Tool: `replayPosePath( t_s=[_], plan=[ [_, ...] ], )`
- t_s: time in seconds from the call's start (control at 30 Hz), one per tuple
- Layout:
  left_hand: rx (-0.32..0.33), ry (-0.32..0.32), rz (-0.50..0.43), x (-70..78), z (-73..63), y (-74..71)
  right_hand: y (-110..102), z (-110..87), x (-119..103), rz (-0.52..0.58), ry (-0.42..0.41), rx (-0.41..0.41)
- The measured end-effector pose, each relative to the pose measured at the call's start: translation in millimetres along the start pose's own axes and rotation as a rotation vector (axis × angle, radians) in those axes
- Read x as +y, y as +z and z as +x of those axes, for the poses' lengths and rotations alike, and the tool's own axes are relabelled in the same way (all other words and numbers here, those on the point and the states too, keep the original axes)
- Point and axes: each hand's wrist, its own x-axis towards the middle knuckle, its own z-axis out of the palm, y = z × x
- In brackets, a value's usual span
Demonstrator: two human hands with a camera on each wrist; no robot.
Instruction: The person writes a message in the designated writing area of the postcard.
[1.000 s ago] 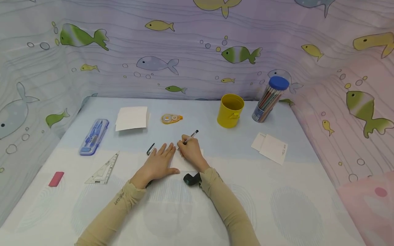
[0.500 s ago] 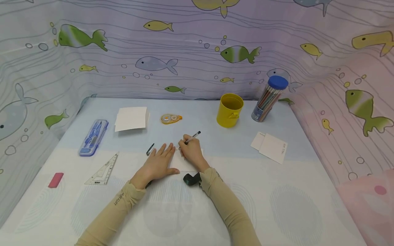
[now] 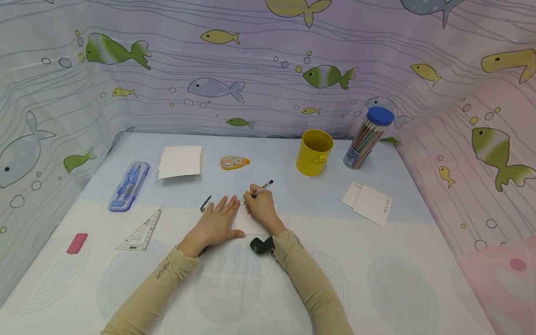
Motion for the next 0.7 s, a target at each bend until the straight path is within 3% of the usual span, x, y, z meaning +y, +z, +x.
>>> replayPosePath(
  t_s=[0.7],
  plan=[
    [-0.003,0.000,0.011,1.8,0.1,-2.5,-0.4,1.0,2.3,-0.014,-0.005,-0.008]
  ],
)
